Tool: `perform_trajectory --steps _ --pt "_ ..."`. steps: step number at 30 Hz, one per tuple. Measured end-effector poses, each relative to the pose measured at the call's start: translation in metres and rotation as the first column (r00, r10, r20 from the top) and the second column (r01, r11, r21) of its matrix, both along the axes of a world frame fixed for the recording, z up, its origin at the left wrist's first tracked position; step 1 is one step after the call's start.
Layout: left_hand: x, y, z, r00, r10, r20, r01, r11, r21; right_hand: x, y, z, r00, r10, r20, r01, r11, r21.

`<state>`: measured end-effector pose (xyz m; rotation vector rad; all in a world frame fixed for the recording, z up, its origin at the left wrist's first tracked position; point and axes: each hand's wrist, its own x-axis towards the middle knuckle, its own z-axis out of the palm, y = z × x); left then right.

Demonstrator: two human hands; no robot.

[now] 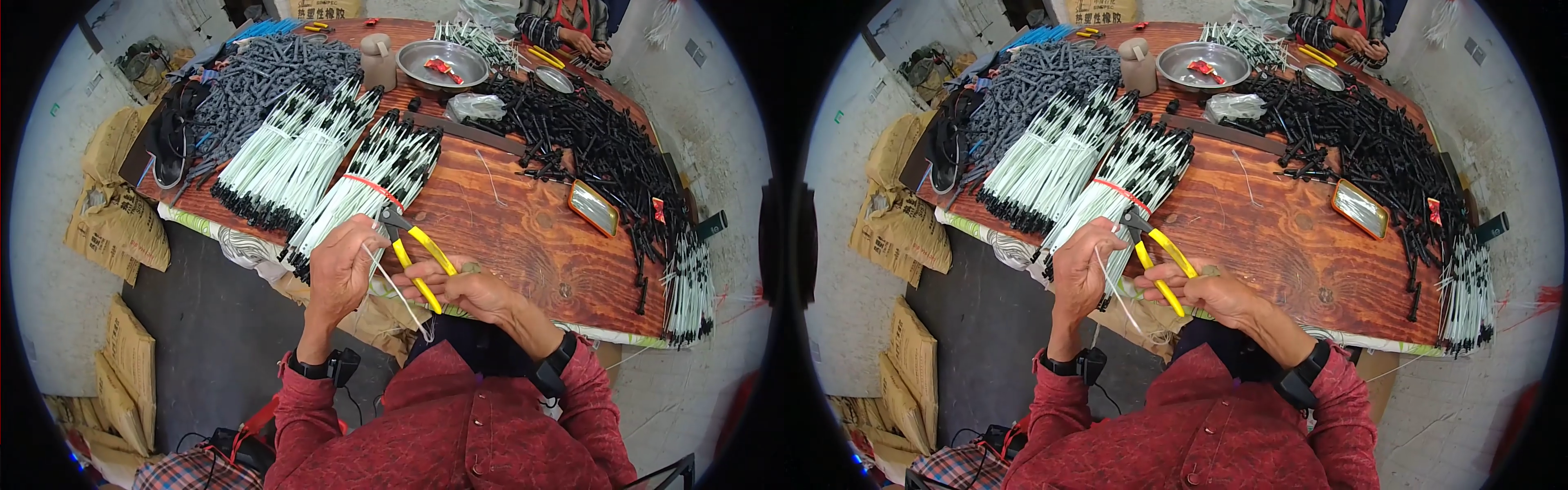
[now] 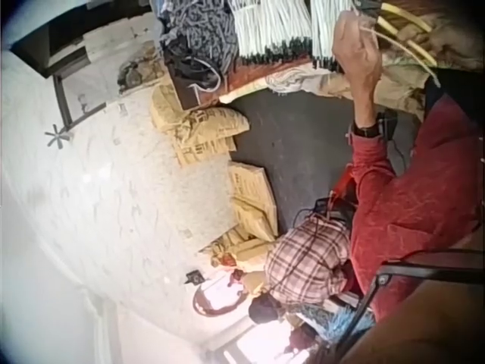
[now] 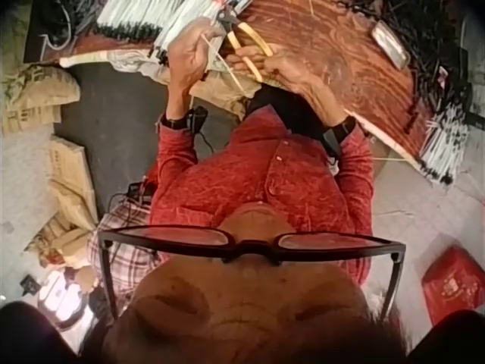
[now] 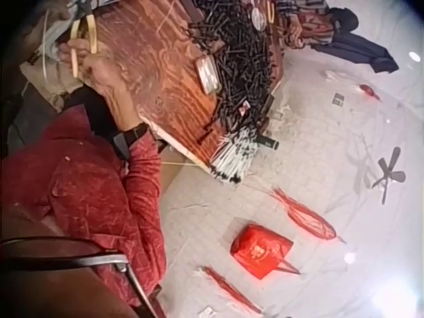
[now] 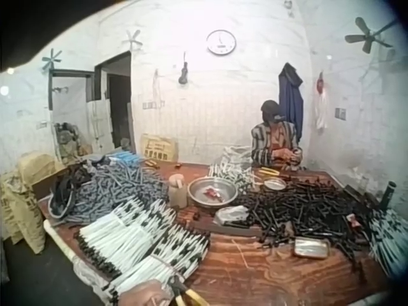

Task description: The person gathers a bundle of white rods, wraps a red tie around them, and secures it by hand before trimming the excess with pliers. They then insert a single rod into the bundle and separate the rods into a circular arrangement on the table.

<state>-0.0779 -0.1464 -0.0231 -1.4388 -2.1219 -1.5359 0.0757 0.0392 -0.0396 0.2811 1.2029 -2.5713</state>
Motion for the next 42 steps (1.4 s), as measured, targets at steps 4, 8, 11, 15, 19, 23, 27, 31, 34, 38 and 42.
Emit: perform_trajectory --steps 4,8,11,15,19,23,27,31,34,38,42 --pt "0.002 -0.001 -0.001 0.999 -0.003 0.043 0.003 1.0 -0.013 -0.002 0.003 0.002 0.999 -0.001 -0.038 0.005 0.995 0.1" --pt "0.001 0.001 0.002 0.999 -0.029 0.018 0.03 0.999 -0.028 -0.002 0.003 0.001 1.0 0.001 -0.028 0.0 0.999 0.032" --pt "0.001 0.001 -0.001 1.0 -0.011 0.019 0.011 1.0 -0.013 -0.004 0.001 0.002 1.0 -0.007 -0.003 0.007 1.0 0.029" --pt "0.002 0.0 -0.001 1.0 -0.006 0.017 0.006 1.0 -0.009 -0.002 0.0 0.0 1.0 -0.01 -0.03 0.01 1.0 0.01" --pt "0.003 0.001 -0.001 1.0 0.009 0.017 -0.009 1.0 -0.022 -0.001 -0.006 0.006 0.993 -0.116 -0.016 0.115 0.993 -0.021" --pt "0.004 0.001 0.001 1.0 0.021 0.004 -0.021 0.999 -0.046 -0.002 -0.004 -0.006 0.988 -0.152 -0.035 0.151 0.988 -0.039" --pt "0.003 0.0 0.001 1.0 0.008 -0.002 -0.008 0.998 -0.066 -0.003 -0.004 -0.01 0.985 -0.17 -0.01 0.17 0.985 -0.041" --pt "0.002 0.0 -0.002 1.0 -0.004 -0.019 0.003 0.997 -0.073 -0.008 -0.006 -0.006 0.982 -0.183 0.042 0.179 0.981 0.076" --pt "0.002 -0.001 0.0 1.0 -0.005 -0.026 0.003 0.997 -0.08 -0.009 -0.004 -0.008 0.987 -0.16 -0.011 0.161 0.983 0.094" --pt "0.003 0.0 0.001 1.0 -0.001 -0.019 -0.001 0.996 -0.086 -0.009 0.001 -0.013 0.99 -0.139 -0.04 0.142 0.985 0.099" --pt "0.001 -0.001 -0.001 1.0 -0.003 -0.015 0.002 0.997 -0.078 -0.007 -0.002 -0.013 0.985 -0.133 -0.108 0.154 0.964 0.217"
